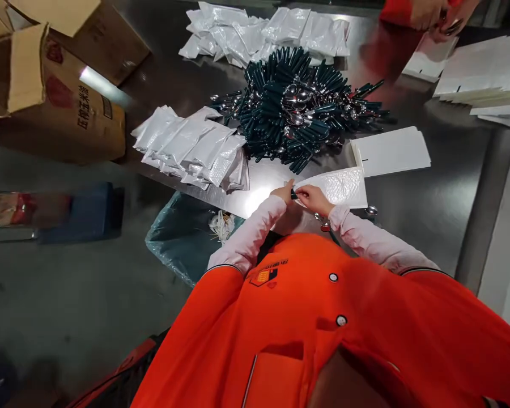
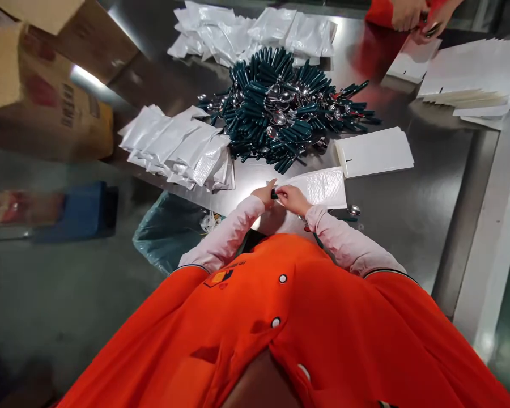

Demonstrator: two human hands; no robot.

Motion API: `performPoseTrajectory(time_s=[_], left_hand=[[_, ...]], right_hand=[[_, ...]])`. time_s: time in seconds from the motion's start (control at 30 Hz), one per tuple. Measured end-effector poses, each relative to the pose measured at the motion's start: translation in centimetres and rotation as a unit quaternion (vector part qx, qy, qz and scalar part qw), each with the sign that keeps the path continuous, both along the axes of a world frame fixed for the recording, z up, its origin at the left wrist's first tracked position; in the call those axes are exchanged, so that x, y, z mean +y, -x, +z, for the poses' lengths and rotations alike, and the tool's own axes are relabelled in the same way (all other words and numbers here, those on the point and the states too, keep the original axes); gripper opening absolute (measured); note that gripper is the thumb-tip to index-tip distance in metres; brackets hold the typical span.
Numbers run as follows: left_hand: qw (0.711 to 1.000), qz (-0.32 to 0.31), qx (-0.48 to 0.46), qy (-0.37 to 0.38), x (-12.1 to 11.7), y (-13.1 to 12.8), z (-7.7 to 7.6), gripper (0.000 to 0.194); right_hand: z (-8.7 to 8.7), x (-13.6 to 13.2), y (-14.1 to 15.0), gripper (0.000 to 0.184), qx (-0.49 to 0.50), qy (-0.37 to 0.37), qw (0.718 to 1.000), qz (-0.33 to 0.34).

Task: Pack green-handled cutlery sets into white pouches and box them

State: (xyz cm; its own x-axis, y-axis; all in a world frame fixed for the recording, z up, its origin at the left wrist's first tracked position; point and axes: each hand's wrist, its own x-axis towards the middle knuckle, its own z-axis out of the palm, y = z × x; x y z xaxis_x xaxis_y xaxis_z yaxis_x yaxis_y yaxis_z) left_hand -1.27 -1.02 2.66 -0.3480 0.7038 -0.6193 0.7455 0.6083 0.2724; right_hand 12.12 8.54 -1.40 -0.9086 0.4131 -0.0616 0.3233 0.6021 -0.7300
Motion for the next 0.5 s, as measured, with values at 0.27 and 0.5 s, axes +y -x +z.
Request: performPoseTrajectory(time_s=[0.27, 0.5], left_hand=[[0.978, -0.153, 0.138, -0.041, 0.4, -0.6, 4.8, 0.068], [0.900, -0.332, 0.234, -0.158, 1.0, -2.7, 13.4, 0.041]], right_hand=[[6.3, 4.2, 0.0, 0.061, 0.021, -0.072, 0.995, 0.070], [10.2, 4.9, 3.0, 0.049, 0.059, 0.147, 0.971, 0.179]])
